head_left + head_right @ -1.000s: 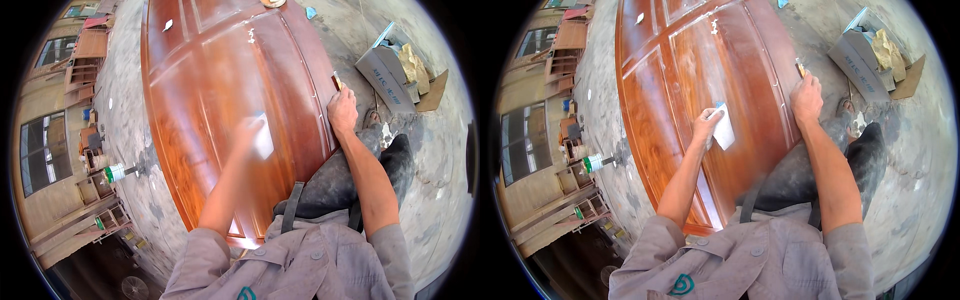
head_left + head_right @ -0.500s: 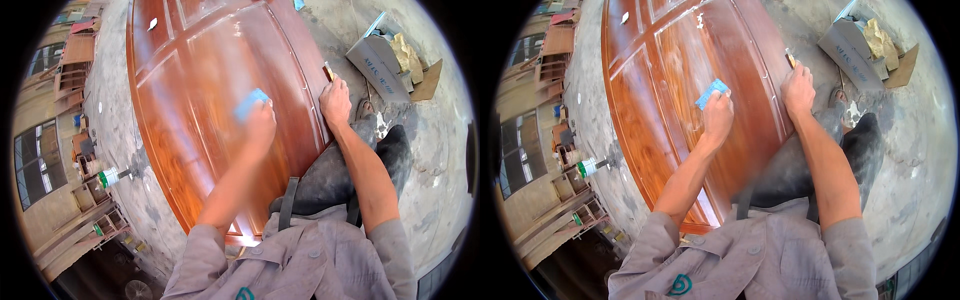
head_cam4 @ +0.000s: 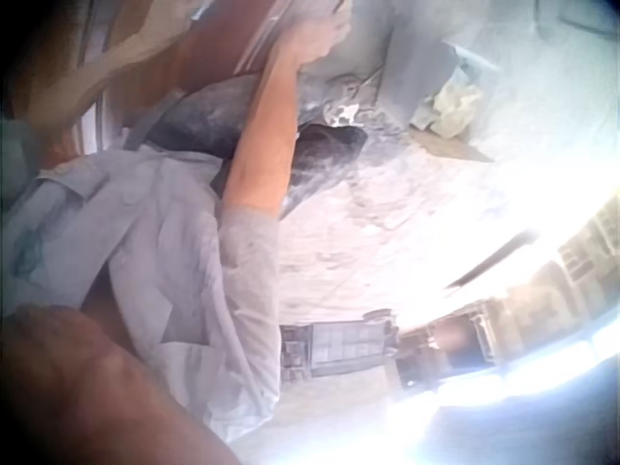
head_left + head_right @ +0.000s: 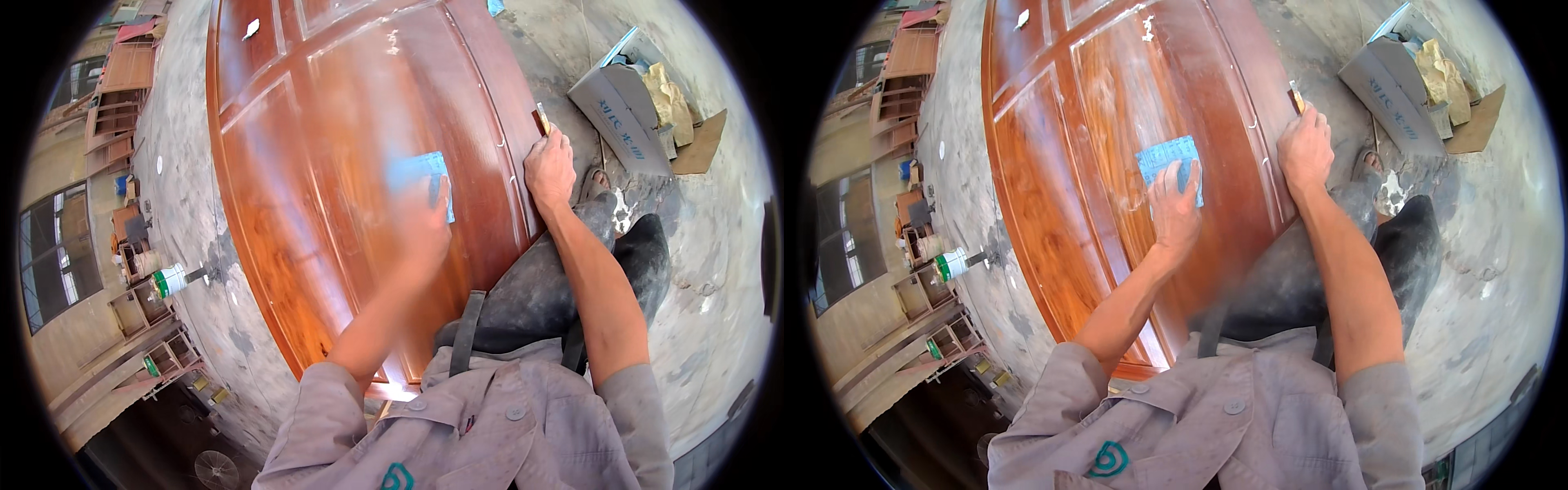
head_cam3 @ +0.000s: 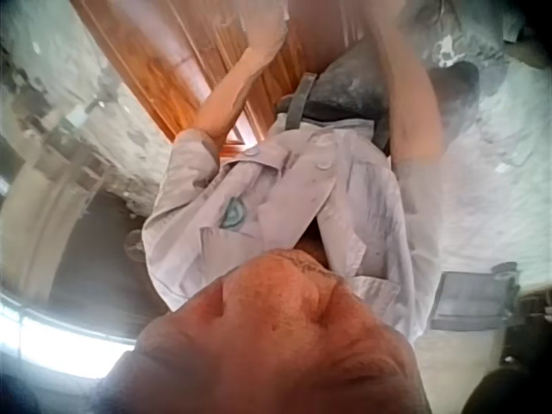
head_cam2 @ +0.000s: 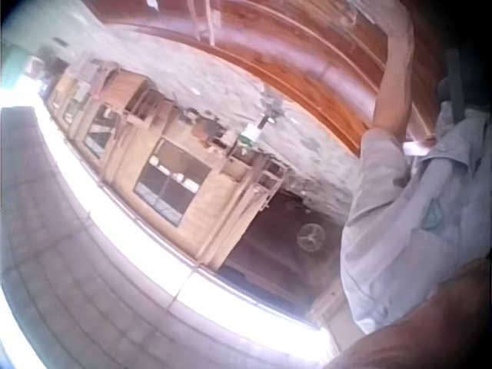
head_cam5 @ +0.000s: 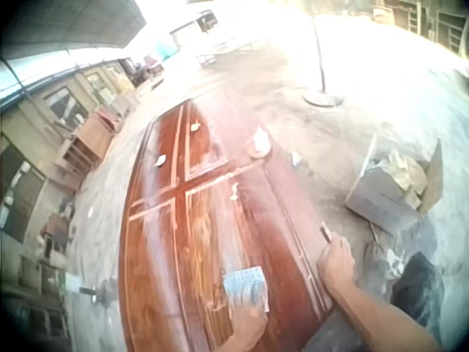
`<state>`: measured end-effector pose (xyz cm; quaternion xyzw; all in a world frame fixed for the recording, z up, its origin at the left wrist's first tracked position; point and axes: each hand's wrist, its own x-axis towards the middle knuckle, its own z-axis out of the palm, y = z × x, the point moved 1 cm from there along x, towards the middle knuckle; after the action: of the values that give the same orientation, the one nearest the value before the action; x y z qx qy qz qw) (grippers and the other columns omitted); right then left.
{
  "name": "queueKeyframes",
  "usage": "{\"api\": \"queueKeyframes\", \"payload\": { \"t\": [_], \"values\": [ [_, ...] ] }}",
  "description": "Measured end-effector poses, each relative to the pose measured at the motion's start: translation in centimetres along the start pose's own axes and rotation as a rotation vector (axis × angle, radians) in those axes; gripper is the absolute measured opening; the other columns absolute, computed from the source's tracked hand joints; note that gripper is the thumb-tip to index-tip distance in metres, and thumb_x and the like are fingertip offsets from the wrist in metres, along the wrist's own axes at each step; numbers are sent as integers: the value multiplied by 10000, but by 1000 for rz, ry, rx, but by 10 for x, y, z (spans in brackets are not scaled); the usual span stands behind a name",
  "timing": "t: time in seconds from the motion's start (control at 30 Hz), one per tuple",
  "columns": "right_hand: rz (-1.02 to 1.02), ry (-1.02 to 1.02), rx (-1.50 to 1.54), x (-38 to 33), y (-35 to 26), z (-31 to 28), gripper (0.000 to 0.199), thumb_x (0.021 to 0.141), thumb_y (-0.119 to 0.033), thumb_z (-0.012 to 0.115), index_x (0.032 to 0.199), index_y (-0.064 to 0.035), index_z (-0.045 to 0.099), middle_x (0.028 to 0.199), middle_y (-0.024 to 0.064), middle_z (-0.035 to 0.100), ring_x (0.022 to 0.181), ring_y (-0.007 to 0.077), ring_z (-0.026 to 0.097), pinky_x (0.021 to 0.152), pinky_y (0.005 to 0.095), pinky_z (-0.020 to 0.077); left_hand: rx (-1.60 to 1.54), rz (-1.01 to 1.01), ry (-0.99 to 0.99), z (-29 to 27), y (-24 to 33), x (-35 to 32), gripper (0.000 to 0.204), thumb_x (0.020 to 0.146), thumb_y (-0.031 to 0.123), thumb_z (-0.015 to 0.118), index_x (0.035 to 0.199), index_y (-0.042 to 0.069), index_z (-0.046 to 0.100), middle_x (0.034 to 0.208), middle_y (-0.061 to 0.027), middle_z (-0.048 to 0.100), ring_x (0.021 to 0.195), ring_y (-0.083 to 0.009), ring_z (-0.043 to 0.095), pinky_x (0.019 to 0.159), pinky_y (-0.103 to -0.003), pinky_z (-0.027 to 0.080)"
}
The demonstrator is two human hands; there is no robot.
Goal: The person sits on the floor and cleans a large wooden furniture panel using a blue cloth and a small scraper. They wipe the surface repeatedly and scrape off residue from the edges and grooves.
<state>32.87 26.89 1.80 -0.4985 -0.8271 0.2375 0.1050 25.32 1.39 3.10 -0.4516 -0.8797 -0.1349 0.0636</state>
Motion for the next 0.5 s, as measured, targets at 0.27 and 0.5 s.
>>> {"api": "queueKeyframes", "payload": {
  "t": [0.27, 0.5],
  "values": [
    [-19, 36, -30, 2, -3, 2, 344, 1071, -234, 479, 1343, -45, 571, 1240, 208, 649, 1190, 418, 624, 938, 562, 541, -23, -96, 20, 2, 17, 3, 651, 784, -71, 644, 1427, 25, 622, 1424, -207, 513, 1329, -412, 467, 1106, -567, 358],
    [-1, -17, -43, -10, 1, 1, 368, 1072, -230, 479, 1381, -49, 561, 1288, 218, 643, 1202, 426, 616, 963, 560, 527, -29, -145, 28, -1, 19, 28, 626, 795, -83, 625, 1413, 15, 626, 1444, -212, 501, 1381, -416, 432, 1165, -608, 318]
  ]
}}
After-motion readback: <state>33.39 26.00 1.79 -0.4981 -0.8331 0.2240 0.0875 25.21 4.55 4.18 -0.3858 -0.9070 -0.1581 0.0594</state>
